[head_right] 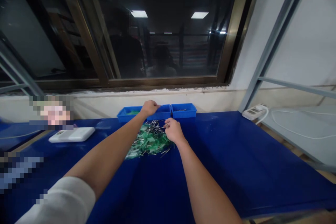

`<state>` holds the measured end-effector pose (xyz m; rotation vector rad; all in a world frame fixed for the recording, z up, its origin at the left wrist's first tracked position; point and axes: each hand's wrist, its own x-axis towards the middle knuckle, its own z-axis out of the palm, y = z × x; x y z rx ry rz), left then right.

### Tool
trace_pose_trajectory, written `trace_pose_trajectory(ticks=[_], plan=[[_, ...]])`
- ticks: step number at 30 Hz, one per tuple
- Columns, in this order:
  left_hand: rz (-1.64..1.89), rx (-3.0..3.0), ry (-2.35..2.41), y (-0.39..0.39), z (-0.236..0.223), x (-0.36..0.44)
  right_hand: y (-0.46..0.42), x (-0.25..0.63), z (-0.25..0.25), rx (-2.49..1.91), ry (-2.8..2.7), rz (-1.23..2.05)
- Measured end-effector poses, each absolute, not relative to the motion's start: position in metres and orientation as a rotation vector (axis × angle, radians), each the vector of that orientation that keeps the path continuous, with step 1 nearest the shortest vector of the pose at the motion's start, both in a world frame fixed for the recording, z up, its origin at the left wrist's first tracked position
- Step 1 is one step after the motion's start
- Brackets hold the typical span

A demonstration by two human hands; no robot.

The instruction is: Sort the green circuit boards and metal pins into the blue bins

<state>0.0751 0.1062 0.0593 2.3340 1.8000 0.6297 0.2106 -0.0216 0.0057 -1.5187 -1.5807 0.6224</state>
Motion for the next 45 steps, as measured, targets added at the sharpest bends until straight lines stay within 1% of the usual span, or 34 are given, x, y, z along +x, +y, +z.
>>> trace_pose_trajectory(ticks=[3,10,14,18,22,24,27,30,35,40,45], plan=[[0.613,2.391,1.714,0.102,0.06,0.103,-0.023,0.211,0.006,-1.561,-1.689,0.483],[0.535,2.489,1.696,0.091,0.06,0.158,-0.025,0.213,0.006,-1.648,-1.745,0.39],[0.474,2.511,1.729,0.087,0.054,0.169,-0.026,0.212,0.006,-1.673,-1.708,0.333],[0.533,2.481,1.736,0.083,0.053,0.167,-0.025,0.214,0.004,-1.649,-1.687,0.288],[0.706,2.432,1.713,0.075,0.062,0.151,-0.022,0.22,0.002,-1.604,-1.631,0.253],[0.833,2.444,1.618,0.066,0.066,0.133,-0.02,0.222,0.001,-1.581,-1.597,0.243],[0.973,2.446,1.407,0.043,0.068,0.094,-0.018,0.224,0.002,-1.518,-1.557,0.33],[0.971,2.46,1.261,0.014,0.06,0.051,-0.017,0.222,0.002,-1.431,-1.522,0.398],[0.999,2.424,1.353,-0.005,0.029,0.0,-0.018,0.214,-0.003,-1.385,-1.56,0.42],[0.982,2.494,1.416,0.009,0.001,-0.015,-0.019,0.209,-0.005,-1.376,-1.623,0.376],[0.925,2.498,1.433,0.014,-0.005,-0.015,0.0,0.209,0.012,-1.498,-1.534,0.284]])
